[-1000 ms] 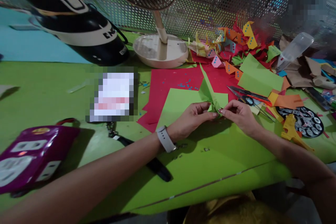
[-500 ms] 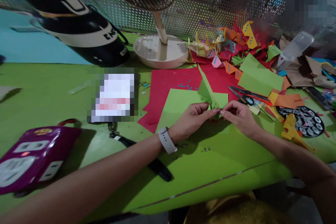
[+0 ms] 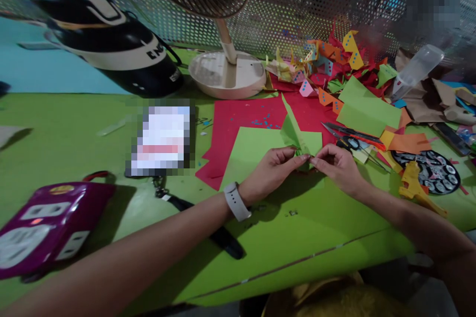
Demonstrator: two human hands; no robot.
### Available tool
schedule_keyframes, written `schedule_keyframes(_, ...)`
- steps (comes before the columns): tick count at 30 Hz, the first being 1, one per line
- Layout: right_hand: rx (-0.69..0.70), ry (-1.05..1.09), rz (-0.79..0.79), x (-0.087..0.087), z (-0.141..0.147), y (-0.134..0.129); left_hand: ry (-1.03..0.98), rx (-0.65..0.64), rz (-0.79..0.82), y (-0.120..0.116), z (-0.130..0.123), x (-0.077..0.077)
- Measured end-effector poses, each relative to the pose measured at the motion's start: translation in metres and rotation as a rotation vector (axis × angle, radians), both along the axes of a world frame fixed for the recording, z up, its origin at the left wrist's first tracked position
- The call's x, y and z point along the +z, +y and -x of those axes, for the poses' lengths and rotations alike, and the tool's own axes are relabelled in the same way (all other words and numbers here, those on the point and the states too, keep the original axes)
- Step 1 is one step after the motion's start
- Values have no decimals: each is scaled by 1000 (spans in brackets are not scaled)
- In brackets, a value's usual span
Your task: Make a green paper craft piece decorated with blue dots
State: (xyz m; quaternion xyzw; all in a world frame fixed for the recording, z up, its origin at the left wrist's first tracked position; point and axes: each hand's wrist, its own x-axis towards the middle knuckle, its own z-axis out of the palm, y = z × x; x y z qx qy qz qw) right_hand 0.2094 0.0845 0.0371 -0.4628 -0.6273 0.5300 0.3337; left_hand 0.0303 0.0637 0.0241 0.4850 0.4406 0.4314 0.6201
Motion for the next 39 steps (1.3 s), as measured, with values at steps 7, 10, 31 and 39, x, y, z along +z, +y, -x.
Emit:
schedule_keyframes(7, 19, -1, -19, 2, 1, -1, 55, 58, -70, 1, 0, 2)
schedule_keyframes(10, 6, 15, -12, 6, 0, 0, 61, 99, -97, 2, 0, 3)
schedule_keyframes(31, 209, 101, 112, 3, 0, -2, 30, 143, -79, 0, -3, 3)
schedule_keyframes(39, 178, 31, 33, 2, -1, -3, 9, 147, -142, 0, -3, 1)
